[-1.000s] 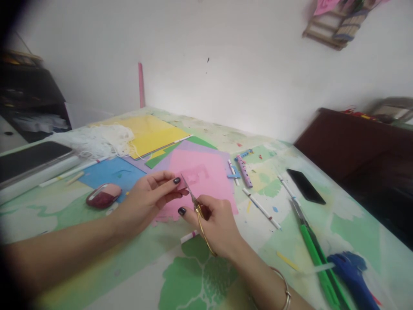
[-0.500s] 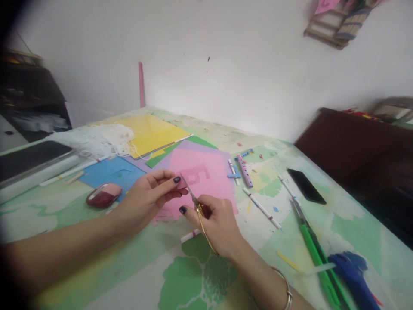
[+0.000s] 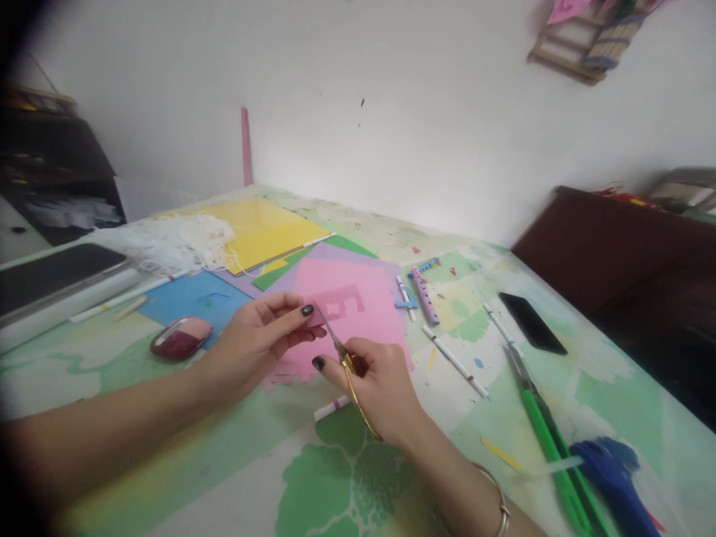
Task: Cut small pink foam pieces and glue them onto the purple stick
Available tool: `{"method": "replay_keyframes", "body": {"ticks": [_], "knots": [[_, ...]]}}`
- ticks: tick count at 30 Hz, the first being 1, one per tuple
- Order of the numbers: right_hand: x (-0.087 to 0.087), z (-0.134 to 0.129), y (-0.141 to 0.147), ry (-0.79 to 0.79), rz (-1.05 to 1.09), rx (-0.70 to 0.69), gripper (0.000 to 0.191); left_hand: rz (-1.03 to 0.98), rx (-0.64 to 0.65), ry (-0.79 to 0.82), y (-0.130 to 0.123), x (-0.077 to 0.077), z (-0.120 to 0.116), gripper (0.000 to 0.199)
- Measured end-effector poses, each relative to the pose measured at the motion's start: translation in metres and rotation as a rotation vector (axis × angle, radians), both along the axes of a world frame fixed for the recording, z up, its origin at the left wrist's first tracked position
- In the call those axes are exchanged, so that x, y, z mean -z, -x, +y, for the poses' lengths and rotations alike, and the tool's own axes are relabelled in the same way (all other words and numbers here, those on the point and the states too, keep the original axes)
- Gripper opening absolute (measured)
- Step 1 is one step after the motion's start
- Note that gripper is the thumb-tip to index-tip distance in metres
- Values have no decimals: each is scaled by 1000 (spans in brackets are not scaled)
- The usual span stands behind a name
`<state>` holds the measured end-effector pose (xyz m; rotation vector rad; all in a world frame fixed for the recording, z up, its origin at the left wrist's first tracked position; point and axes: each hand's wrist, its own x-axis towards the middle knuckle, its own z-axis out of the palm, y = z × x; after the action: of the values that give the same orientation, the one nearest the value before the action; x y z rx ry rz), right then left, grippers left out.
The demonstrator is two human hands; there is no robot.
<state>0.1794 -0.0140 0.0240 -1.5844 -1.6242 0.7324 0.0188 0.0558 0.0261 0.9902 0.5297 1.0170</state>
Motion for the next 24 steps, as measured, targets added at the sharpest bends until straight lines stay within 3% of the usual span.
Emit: {"method": "replay_keyframes", "body": {"ticks": [24], "knots": [[-3,0,0,-28,-20,8,50,16,-4,-5,0,-1,1,14]]}}
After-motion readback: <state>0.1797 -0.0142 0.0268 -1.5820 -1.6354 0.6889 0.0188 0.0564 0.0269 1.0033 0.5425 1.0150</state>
